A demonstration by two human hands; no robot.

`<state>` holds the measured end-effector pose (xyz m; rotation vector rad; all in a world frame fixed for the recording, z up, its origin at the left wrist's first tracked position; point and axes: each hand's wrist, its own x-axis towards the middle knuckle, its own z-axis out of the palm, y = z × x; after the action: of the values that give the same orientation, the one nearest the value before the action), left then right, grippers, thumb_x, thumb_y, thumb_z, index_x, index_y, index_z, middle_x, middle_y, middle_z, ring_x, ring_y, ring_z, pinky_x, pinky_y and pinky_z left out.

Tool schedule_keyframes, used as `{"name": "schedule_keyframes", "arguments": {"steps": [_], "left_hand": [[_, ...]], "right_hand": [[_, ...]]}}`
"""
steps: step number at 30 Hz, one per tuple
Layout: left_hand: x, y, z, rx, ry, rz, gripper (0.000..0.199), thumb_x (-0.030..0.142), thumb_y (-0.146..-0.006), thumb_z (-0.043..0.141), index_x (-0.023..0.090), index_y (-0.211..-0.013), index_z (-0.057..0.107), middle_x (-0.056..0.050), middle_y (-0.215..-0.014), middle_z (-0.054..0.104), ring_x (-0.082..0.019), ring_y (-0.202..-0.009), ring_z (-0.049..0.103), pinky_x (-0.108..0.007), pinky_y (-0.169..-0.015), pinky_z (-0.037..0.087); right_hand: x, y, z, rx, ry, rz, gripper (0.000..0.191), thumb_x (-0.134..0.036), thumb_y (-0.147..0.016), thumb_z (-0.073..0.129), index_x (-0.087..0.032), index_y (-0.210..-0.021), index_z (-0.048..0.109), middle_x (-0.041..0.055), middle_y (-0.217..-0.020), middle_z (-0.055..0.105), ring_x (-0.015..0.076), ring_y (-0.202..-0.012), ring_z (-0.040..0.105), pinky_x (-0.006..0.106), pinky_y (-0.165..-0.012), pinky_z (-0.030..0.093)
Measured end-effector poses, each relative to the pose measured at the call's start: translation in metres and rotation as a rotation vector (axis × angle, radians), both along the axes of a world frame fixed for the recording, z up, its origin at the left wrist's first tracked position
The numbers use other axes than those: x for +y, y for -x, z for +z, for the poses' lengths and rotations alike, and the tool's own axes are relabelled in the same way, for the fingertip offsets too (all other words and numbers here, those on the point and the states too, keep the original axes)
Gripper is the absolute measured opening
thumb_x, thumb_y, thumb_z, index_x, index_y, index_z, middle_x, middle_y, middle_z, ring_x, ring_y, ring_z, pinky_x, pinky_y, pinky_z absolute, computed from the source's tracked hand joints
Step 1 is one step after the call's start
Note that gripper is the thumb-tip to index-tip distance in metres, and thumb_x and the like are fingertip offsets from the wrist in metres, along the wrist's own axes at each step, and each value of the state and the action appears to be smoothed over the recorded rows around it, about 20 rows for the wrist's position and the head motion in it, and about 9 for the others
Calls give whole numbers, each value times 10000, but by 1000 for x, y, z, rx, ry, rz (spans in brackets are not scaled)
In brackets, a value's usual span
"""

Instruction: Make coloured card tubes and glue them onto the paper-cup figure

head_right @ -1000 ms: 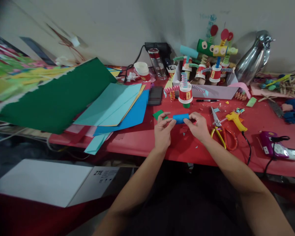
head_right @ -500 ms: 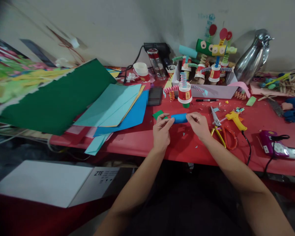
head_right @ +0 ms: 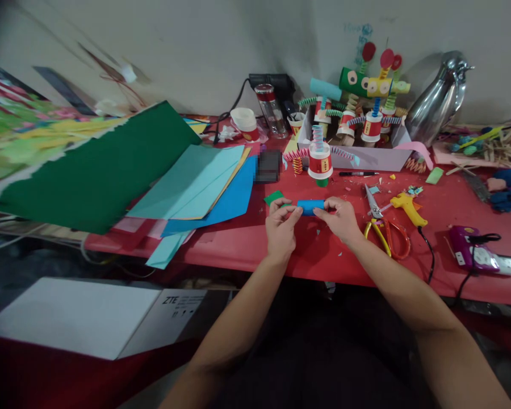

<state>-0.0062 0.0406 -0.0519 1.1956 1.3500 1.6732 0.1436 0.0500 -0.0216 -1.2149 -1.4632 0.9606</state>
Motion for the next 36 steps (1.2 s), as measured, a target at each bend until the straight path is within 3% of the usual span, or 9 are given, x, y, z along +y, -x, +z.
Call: {"name": "schedule_keyframes", "arguments": {"steps": [8,15,20,23,29,36], "left_hand": [[3,2,-2,32,-18,25,167,384,-757,745,241,-683,700,-23,-937,503,-204,-994,521,-388,-976,425],[6,4,-3,1,9,48,203,421,-745,761,230,-699,708,-29,-935,511,-203,-997,529,-386,-974,431],[5,0,-4,-83,20,-36,259,495,-773,720,236,-772,723,-44,-1033,530,-196,-1069,539,-375,-997,437],[4,-2,-3,-88,15,-60,283,467,-703,791,240,-858,725,-50,-1100,523,-203,-1119,528,-381,-1021,430],[3,-2,1,-23,31,-121,223,422,-733,768,215,-693,691,-53,-1071,527,-212,-1089,525,-382,-984,439],[2,1,2,153,-6,-90,185,365,-709,796,241,-632,683,-28,-979,544,-228,-1036,522,-425,-1010,379]], "right_hand": [[-2,0,2,-9,-27,29,353,-488,-751,681,-221,-555,559,-20,-610,516,145,-622,476,319,-652,394],[-2,-1,2,-2,-10,11,285,-506,-727,708,-227,-671,700,6,-675,629,164,-658,536,325,-656,403],[-1,-3,1,30,8,-45,309,-518,-724,718,-219,-650,689,1,-653,620,154,-635,515,311,-624,401],[-1,-3,2,29,-11,-44,306,-516,-737,711,-221,-662,686,6,-680,634,156,-651,526,315,-640,408],[-4,1,4,-4,-69,-1,300,-510,-758,706,-234,-647,668,7,-683,620,167,-671,538,328,-656,414],[-5,4,1,-125,-145,28,342,-486,-785,683,-234,-567,604,10,-642,566,189,-685,526,354,-684,412]]}}
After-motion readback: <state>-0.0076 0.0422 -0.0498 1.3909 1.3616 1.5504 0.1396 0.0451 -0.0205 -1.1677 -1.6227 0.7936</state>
